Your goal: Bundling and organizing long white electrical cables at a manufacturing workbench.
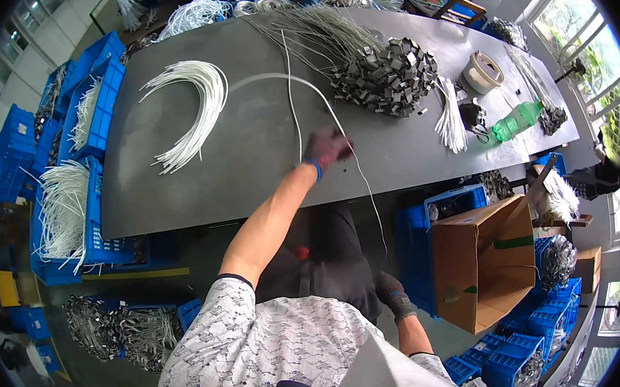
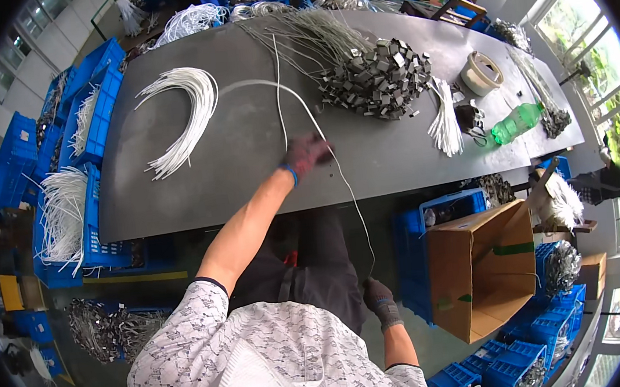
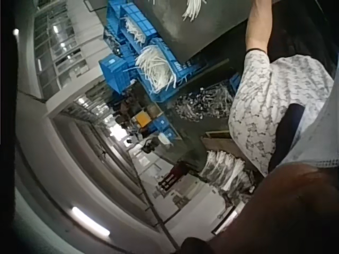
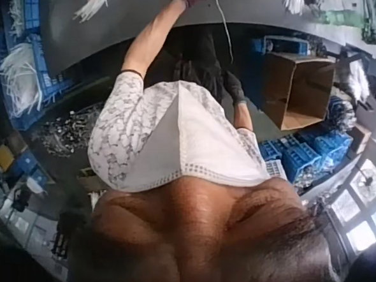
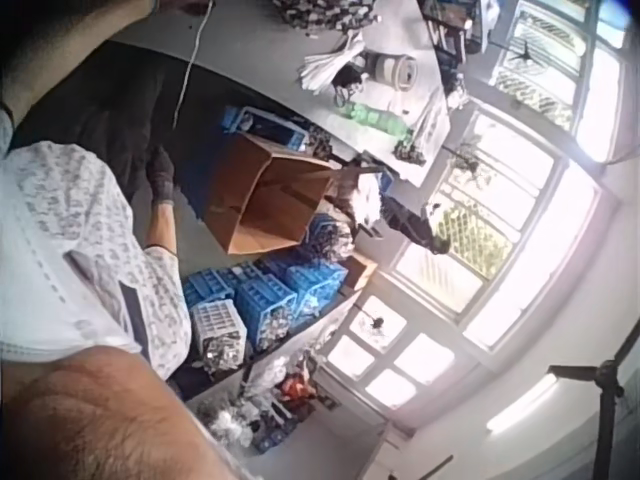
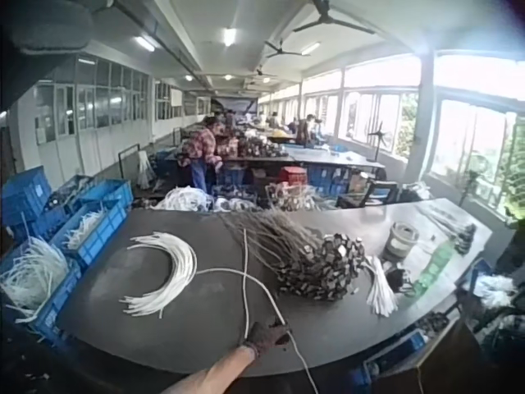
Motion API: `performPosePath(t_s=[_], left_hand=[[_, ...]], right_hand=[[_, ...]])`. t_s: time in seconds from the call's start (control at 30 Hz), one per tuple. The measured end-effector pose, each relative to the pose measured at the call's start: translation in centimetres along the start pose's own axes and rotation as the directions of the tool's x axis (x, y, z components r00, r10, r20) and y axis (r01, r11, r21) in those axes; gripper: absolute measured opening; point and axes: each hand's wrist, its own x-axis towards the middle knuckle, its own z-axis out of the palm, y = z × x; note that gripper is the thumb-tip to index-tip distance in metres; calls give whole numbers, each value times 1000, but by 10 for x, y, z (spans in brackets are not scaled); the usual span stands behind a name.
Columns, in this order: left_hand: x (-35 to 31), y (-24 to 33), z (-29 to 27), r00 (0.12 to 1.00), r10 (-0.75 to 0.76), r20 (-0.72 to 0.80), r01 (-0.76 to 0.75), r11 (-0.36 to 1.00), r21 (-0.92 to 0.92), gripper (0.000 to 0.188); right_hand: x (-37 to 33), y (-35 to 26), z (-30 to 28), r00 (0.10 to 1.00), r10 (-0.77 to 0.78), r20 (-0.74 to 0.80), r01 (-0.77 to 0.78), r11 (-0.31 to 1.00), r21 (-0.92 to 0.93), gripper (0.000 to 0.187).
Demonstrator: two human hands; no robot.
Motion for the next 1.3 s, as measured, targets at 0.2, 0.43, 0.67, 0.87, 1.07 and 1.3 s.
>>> performPosePath(t_s=[0.2, 0.43, 0.67, 0.87, 1.07, 1.3], left_hand=[[-5, -29, 27, 976, -216, 35, 218, 950, -225, 22], [-20, -23, 29, 956, -231, 179, 290, 833, -471, 24], [-4, 19, -60, 993, -12, 115, 52, 933, -357, 23], [-9, -3, -43, 981, -33, 190, 123, 865, -487, 22], [-69, -30, -4, 947, -45, 318, 154, 932, -327, 28], [-130, -34, 1, 975, -13, 223, 54, 982, -180, 30]], right_hand=[[9, 4, -36, 980, -197, 40, 193, 977, 89, 27], [8, -206, -249, 965, 78, -250, 190, 449, 873, 20], [-58, -206, -246, 994, -78, 73, -52, 253, 966, 25], [-42, -163, -208, 939, -244, 244, -109, 461, 881, 27], [10, -247, -221, 971, 45, -234, 221, 196, 955, 21], [80, -243, -181, 693, -136, -708, 627, 597, 500, 53]])
